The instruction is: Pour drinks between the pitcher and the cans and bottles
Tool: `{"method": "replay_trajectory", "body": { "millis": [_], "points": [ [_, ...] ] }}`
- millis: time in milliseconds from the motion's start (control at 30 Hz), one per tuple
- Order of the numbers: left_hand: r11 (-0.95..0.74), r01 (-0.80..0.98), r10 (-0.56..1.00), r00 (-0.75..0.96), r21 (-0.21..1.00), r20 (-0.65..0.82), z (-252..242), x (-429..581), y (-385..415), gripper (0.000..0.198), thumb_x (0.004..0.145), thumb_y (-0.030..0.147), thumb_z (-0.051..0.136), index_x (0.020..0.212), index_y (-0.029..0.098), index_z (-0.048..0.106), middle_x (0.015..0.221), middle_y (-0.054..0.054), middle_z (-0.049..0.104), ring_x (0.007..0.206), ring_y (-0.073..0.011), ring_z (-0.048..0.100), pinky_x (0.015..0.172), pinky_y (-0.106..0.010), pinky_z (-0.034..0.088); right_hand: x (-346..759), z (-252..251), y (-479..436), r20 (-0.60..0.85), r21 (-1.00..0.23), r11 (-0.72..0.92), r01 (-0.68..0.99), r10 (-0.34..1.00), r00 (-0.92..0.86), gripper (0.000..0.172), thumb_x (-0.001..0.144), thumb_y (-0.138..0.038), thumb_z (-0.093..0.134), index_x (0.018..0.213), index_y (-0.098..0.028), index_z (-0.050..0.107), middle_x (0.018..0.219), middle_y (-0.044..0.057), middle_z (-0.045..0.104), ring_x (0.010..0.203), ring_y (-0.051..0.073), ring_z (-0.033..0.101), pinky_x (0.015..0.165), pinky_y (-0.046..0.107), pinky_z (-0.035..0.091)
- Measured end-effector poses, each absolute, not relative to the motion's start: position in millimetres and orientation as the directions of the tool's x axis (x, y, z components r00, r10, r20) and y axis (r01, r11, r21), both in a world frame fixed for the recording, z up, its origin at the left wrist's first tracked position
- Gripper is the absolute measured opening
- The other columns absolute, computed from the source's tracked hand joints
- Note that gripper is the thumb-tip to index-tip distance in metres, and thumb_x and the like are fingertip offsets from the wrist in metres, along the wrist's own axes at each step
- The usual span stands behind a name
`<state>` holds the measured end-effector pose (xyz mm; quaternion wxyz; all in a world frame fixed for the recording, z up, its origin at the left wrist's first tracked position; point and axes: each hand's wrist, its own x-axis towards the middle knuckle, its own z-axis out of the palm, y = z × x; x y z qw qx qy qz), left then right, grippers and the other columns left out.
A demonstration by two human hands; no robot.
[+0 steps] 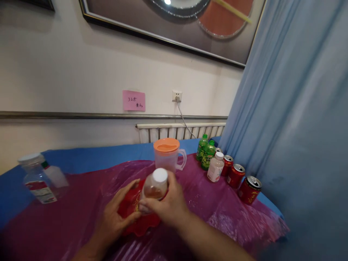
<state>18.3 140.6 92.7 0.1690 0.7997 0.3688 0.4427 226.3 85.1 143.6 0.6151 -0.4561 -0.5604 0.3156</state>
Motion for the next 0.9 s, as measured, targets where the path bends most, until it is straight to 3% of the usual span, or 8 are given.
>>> {"method": "replay_trajectory", "body": {
  "millis": [133, 267, 433, 733, 900],
  "points": [
    [-0.63, 0.488, 0.765, 0.254, 0.604, 0.592, 96, 20, 140, 0.054, 0.087, 0.048, 0.065, 0.136, 0.025, 0.056, 0.135, -0.01, 0.066, 0.122, -0.0299, 0.064, 0.108, -0.049, 0.05, 298, 156, 62, 0.401, -0.908, 0.291, 0.302, 0.813, 0.422, 0.065, 0.069, -0.048, 0.082, 0.121, -0.022, 0.054, 0.114, 0.01, 0.071, 0.1, 0.028, 0.069, 0.087, 0.041, 0.056],
    [-0.617, 0.509, 0.766, 0.215, 0.6, 0.606, 95, 26, 143, 0.041, 0.089, 0.045, 0.062, 0.124, 0.024, 0.063, 0.124, -0.008, 0.072, 0.112, -0.0269, 0.069, 0.102, -0.045, 0.055, 384, 142, 50, 0.375, -0.85, -0.014, 0.527, 0.686, 0.623, 0.075, 0.066, -0.063, 0.078, 0.122, -0.019, 0.055, 0.117, 0.016, 0.07, 0.105, 0.034, 0.068, 0.091, 0.045, 0.052],
    [-0.611, 0.535, 0.756, 0.175, 0.584, 0.631, 90, 28, 151, 0.04, 0.089, 0.049, 0.06, 0.12, 0.025, 0.066, 0.117, -0.007, 0.074, 0.105, -0.0266, 0.072, 0.098, -0.043, 0.057, 445, 113, 51, 0.326, -0.742, -0.332, 0.582, 0.58, 0.746, 0.094, 0.062, -0.074, 0.071, 0.128, -0.01, 0.051, 0.116, 0.025, 0.069, 0.104, 0.039, 0.068, 0.088, 0.048, 0.051],
    [-0.534, 0.55, 0.803, 0.095, 0.642, 0.588, 86, 22, 158, 0.041, 0.087, 0.05, 0.062, 0.117, 0.023, 0.067, 0.116, -0.008, 0.075, 0.104, -0.0272, 0.072, 0.098, -0.046, 0.057, 458, 86, 67, 0.329, -0.717, -0.407, 0.566, 0.518, 0.79, 0.091, 0.065, -0.077, 0.065, 0.126, -0.011, 0.052, 0.114, 0.026, 0.069, 0.102, 0.041, 0.068, 0.084, 0.048, 0.051],
    [-0.478, 0.461, 0.853, 0.04, 0.747, 0.521, 81, 23, 154, 0.038, 0.085, 0.039, 0.065, 0.118, 0.021, 0.067, 0.118, -0.009, 0.074, 0.11, -0.0261, 0.07, 0.103, -0.048, 0.053, 452, 79, 49, 0.432, -0.699, -0.321, 0.639, 0.524, 0.734, 0.082, 0.072, -0.074, 0.06, 0.123, -0.011, 0.053, 0.124, 0.028, 0.062, 0.117, 0.043, 0.059, 0.098, 0.054, 0.045]
  ]
}}
